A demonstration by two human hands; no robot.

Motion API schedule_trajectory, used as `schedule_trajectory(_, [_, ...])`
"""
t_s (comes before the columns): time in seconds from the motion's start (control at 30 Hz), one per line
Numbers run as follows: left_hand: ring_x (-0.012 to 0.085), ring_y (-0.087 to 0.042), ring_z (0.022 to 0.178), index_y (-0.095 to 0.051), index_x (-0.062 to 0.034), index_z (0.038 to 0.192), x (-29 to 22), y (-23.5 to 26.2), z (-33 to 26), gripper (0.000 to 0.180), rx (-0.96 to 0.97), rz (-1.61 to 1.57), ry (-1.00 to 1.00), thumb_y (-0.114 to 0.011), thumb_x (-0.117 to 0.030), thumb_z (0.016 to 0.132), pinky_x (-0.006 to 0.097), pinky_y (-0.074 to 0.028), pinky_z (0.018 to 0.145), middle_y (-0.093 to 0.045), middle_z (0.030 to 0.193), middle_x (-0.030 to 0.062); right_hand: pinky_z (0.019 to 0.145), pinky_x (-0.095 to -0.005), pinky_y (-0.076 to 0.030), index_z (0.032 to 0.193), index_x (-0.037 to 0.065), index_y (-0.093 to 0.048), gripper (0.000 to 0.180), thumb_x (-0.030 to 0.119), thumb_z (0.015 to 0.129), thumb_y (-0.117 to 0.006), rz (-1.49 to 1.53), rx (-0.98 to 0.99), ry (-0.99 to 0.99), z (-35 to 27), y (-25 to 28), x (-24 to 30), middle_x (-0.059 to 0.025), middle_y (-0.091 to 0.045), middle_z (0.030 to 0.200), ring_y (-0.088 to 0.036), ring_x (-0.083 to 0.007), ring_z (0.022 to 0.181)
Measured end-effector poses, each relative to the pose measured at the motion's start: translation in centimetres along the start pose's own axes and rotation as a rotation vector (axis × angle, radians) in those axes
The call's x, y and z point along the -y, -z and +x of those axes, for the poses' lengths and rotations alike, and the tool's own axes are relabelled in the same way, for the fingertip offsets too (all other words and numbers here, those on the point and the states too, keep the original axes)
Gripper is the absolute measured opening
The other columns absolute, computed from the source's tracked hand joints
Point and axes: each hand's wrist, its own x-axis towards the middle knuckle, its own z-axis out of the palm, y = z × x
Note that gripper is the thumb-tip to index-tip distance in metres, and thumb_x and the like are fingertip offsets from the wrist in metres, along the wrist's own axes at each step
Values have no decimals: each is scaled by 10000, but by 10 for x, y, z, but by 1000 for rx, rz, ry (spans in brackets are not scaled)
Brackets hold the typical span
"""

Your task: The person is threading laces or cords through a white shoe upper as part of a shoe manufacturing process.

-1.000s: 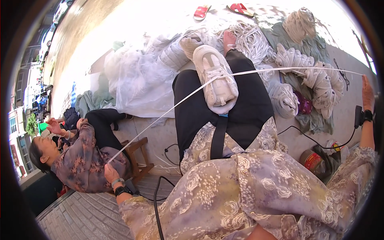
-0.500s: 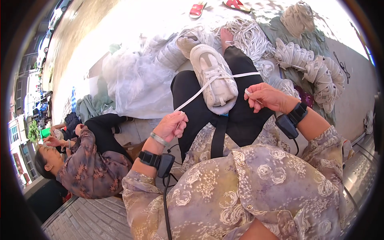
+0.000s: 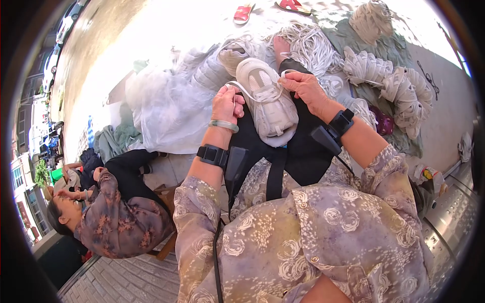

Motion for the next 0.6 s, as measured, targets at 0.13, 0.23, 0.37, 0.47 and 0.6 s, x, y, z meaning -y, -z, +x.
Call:
schedule_trajectory(0.13, [74, -313, 337, -487, -100, 835, 3, 3, -30, 121, 60, 53, 67, -431, -185, 901, 233, -249, 325, -478, 557, 19, 481, -168, -376, 839, 37, -631, 114, 146, 806, -623, 82, -33, 20, -14, 1, -7, 37, -536, 636, -472, -38, 536])
schedule_trajectory(0.23, [92, -386, 381, -477, -103, 837, 10, 4, -43, 114, 94, -61, 128, -449, -196, 897, 236, -319, 365, -520, 597, 43, 463, -180, -398, 771, 46, -599, 85, 120, 806, -618, 147, -72, 6, -15, 3, -11, 30, -537, 627, -485, -42, 517])
schedule_trajectory(0.37, [142, -568, 564, -482, -103, 843, 10, 1, -47, 101, 143, -5, 113, -467, -191, 891, 258, -465, 520, -608, 726, 86, 464, -189, -410, 708, 52, -539, 107, 47, 792, -604, 176, -51, 79, -17, 1, -11, 22, -540, 629, -500, -44, 516])
schedule_trajectory(0.47, [128, -581, 590, -521, -95, 840, 11, 0, -45, 123, 129, 91, 14, -497, -208, 883, 245, -469, 539, -612, 739, 65, 471, -190, -405, 720, 45, -530, 92, 6, 781, -587, 138, -33, 157, -17, -1, -13, 15, -531, 625, -496, -45, 525])
schedule_trajectory(0.6, [92, -541, 548, -561, -82, 818, 17, -4, -38, 163, 57, 194, -146, -527, -232, 873, 216, -444, 518, -598, 713, 31, 482, -191, -396, 713, 35, -516, 94, -15, 775, -568, 204, -11, 188, -13, -5, -14, 13, -519, 621, -483, -44, 537])
